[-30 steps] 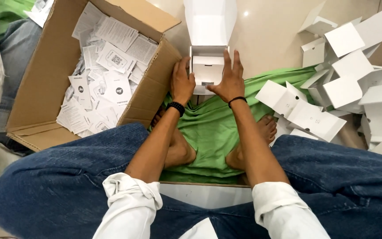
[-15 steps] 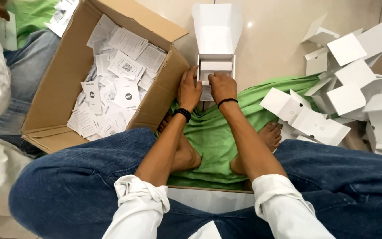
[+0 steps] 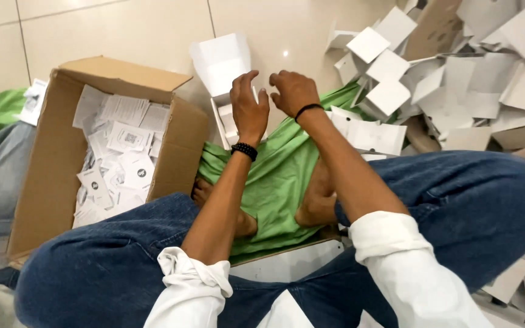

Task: The person packages small electronic devices and instruction manuals into white product boxes and then places these into a larger cardboard shipping box.

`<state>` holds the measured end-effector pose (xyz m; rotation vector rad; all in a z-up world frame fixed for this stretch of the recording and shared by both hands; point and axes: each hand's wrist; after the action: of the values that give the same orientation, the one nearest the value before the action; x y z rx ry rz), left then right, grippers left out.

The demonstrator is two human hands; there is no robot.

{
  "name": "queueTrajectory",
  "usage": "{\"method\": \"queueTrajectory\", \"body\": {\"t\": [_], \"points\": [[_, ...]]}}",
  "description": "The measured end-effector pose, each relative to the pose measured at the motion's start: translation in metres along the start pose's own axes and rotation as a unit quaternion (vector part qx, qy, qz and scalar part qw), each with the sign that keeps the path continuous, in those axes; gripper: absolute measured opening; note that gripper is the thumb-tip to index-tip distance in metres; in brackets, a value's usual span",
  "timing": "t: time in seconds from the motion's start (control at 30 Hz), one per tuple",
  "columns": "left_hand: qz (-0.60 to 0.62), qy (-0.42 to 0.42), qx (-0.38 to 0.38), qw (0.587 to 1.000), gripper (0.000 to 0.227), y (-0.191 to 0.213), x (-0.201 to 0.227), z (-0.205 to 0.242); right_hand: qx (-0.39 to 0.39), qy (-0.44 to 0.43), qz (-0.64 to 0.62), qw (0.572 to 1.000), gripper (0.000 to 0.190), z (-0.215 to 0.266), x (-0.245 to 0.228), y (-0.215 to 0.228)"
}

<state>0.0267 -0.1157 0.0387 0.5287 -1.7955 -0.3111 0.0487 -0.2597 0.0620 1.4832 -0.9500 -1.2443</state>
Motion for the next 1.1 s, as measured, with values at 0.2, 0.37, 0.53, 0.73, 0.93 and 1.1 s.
{"method": "queueTrajectory", "body": {"t": [0.2, 0.37, 0.53, 0.73, 0.93, 1.1], "points": [[0.157, -0.010, -0.058, 0.986, 0.028, 0.025, 0.108, -0.034, -0.100, -0.031, 0.199, 0.974, 0.051, -0.007, 0.070, 0.181], [0.240, -0.071, -0.115, 0.961, 0.021, 0.032, 0.184, -0.037, -0.094, -0.068, 0.246, 0.962, 0.061, 0.048, 0.143, 0.297], [0.227, -0.147, -0.214, 0.939, 0.021, 0.059, 0.228, -0.019, -0.158, -0.095, 0.079, 0.980, 0.058, 0.119, 0.180, 0.298], [0.177, -0.199, -0.236, 0.935, 0.021, 0.103, 0.245, -0.032, -0.279, -0.113, -0.060, 0.952, 0.055, 0.124, 0.178, 0.233], [0.148, -0.187, -0.192, 0.952, 0.021, 0.139, 0.222, -0.041, -0.275, -0.028, 0.005, 0.961, 0.050, 0.052, 0.163, 0.157], [0.157, -0.130, -0.167, 0.965, 0.023, 0.150, 0.192, -0.031, -0.319, -0.048, 0.056, 0.945, 0.064, 0.045, 0.150, 0.029]]}}
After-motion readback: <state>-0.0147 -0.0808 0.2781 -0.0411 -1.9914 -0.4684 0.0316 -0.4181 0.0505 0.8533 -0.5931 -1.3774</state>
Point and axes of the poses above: each hand's wrist, its own z-axis away from the middle knuckle, its own y-axis out of the back of the hand, x = y × z, and after that the axes turned 3 degrees about z, right-handed
